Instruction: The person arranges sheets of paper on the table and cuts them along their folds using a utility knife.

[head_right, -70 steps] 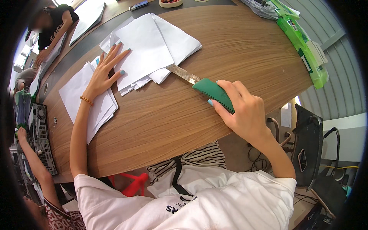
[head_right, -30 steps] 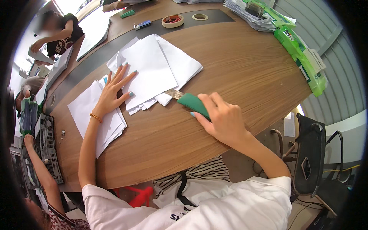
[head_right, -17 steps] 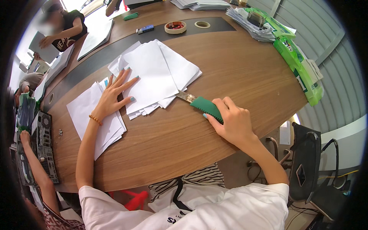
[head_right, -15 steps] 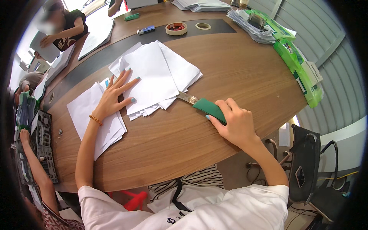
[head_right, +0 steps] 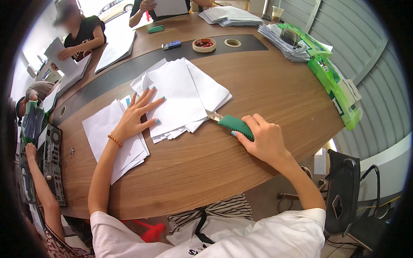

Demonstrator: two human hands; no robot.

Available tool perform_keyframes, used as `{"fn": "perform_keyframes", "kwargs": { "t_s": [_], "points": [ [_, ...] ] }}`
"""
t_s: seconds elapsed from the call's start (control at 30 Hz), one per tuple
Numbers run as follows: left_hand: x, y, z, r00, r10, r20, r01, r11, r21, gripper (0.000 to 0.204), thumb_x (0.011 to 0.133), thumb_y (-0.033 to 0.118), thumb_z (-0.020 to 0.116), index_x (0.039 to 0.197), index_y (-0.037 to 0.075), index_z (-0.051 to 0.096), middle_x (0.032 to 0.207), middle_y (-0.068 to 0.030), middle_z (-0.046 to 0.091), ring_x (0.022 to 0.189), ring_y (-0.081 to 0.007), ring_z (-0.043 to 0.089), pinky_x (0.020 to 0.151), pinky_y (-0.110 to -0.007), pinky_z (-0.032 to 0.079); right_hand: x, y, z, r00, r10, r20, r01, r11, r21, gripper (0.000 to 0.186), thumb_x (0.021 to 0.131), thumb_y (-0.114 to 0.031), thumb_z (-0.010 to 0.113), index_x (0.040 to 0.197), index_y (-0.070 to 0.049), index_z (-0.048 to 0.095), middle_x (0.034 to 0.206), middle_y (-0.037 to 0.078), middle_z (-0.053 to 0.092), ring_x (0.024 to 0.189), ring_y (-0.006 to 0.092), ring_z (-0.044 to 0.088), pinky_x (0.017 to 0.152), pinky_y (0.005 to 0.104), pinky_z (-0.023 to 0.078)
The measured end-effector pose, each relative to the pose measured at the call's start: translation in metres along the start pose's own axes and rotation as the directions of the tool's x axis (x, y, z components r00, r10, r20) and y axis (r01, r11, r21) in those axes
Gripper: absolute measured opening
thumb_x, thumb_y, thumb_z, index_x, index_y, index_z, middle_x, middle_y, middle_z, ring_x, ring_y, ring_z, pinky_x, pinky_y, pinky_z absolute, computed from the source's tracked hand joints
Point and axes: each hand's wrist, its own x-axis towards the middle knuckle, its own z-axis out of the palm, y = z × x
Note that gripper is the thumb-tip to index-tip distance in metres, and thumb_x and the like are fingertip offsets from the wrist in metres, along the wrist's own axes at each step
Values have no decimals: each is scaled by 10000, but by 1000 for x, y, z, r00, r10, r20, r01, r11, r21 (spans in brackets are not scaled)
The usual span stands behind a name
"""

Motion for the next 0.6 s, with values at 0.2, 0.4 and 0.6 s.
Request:
{"fn": "perform_keyframes", "kwargs": {
  "t_s": [0.2,0.4,0.6],
  "points": [
    [1,-1,-3,1000,21,-11,-21,1000,-3,591,765,445,567,1317,285,428,1452,-78,239,1347,-292,177,1102,-487,83,3,4,-4,1000,7,-1,-7,1000,7,305,741,-263,673,935,-45,584,782,80,543,564,254,575,485,338,456],
    [0,-5,2,998,34,-47,-34,999,3,564,778,484,558,1304,320,436,1436,-93,273,1331,-297,223,1098,-489,99,25,-1,7,998,-52,-36,54,998,40,282,731,-240,684,920,-53,590,824,60,527,603,229,582,507,330,466],
    [0,-4,4,998,45,-49,-45,999,1,563,786,477,551,1311,316,429,1435,-100,275,1330,-302,223,1094,-490,102,27,8,16,996,-46,-73,52,994,91,282,717,-226,698,922,-60,600,831,57,527,646,221,585,541,326,475]
  ]
}}
